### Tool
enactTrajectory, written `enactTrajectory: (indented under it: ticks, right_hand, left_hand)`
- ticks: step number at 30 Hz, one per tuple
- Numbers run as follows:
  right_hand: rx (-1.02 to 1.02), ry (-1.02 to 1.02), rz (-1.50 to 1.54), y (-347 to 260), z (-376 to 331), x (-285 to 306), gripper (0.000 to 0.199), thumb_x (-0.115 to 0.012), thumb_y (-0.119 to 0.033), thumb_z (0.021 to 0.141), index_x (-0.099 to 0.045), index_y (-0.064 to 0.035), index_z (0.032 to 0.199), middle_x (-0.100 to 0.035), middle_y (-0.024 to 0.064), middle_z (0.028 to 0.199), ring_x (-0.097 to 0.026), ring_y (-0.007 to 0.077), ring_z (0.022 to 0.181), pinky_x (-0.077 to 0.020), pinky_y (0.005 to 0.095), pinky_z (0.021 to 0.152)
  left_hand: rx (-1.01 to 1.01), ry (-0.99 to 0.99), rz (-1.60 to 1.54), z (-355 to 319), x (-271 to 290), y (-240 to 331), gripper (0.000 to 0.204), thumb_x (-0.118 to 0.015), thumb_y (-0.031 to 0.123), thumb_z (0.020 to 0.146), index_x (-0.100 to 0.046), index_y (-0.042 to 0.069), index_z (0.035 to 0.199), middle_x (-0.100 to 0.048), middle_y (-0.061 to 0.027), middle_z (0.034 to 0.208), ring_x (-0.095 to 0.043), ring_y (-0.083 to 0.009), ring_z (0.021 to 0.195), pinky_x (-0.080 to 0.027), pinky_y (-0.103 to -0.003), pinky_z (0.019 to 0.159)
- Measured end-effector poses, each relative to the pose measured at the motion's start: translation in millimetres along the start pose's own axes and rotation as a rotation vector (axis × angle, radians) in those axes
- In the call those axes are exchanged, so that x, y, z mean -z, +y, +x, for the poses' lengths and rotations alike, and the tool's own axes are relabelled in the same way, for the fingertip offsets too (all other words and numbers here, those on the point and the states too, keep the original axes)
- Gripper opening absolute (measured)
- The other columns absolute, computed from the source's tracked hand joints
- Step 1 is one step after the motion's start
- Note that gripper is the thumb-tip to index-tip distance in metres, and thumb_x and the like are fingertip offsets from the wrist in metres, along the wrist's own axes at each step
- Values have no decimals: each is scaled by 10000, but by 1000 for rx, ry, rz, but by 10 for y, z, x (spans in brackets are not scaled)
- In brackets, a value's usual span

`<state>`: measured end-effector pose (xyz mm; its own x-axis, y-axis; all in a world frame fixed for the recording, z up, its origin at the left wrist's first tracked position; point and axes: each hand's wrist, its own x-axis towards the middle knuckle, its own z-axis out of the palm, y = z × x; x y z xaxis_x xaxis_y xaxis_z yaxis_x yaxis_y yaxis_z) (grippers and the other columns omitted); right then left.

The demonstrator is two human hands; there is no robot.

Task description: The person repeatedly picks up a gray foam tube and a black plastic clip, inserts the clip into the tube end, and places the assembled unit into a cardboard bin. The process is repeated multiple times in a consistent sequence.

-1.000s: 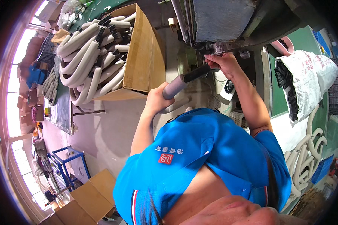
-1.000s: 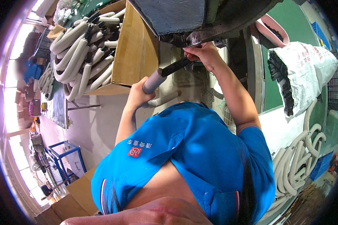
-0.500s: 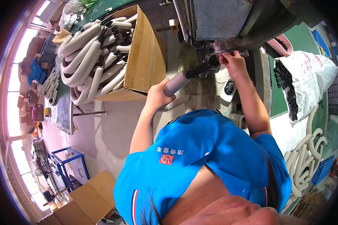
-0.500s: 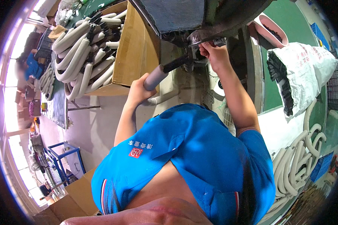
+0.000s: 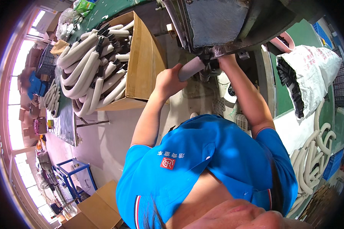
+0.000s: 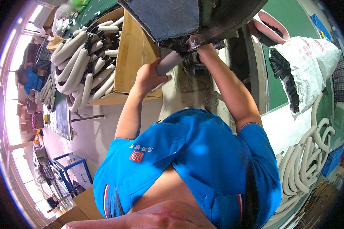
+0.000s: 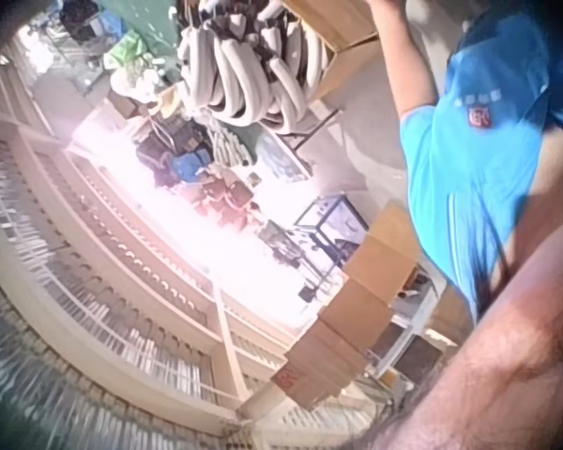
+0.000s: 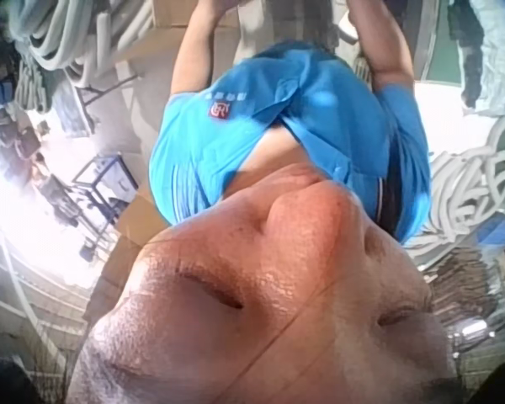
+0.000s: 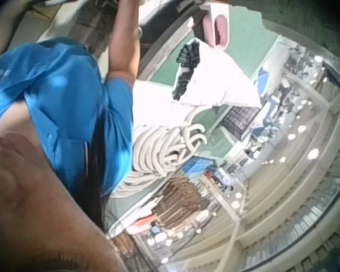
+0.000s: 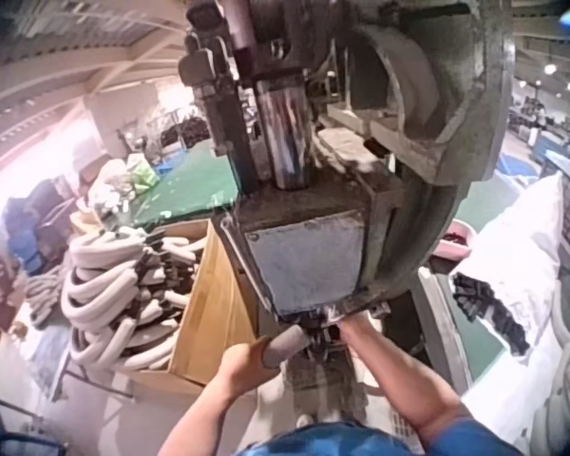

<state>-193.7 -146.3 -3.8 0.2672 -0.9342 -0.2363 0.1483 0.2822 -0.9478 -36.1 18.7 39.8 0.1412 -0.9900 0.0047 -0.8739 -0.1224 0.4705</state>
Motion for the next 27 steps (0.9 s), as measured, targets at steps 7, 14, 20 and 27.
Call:
enactTrajectory:
  ticks: [7,14,20,27]
  right_hand:
    - [194,5,-180,1,-67,-52,543,-584,-299,875,-435,-58,1338,-523,115,1257,-502,202,1106,-423,345,907]
    - [137,15,-147,-235,-388,-49,587,-567,-260,903,-322,-39,1389,-435,103,1348,-443,216,1185,-378,350,973]
    - [123,131,146,-43,-287,-70,502,-594,-180,879,-409,-12,1314,-503,100,1245,-505,188,1067,-420,333,898]
    - [154,221,-106,63,-290,29,508,-571,-236,886,-421,-1,1311,-488,111,1278,-483,205,1103,-391,336,936]
  left_hand:
    - [94,-168,-104,-35,0,-49,565,-662,225,638,-573,96,1182,-648,-217,953,-621,-365,911,-505,-415,802]
    - [45,-220,-39,159,139,-8,511,-669,243,634,-589,93,1116,-658,-197,896,-627,-367,859,-509,-434,759]
    - [-16,-210,-79,166,-6,-105,509,-665,257,639,-589,103,1119,-658,-195,873,-632,-364,829,-510,-437,736]
    - [-88,-212,55,171,116,-92,465,-667,271,646,-576,104,1071,-658,-183,798,-641,-357,754,-516,-447,681]
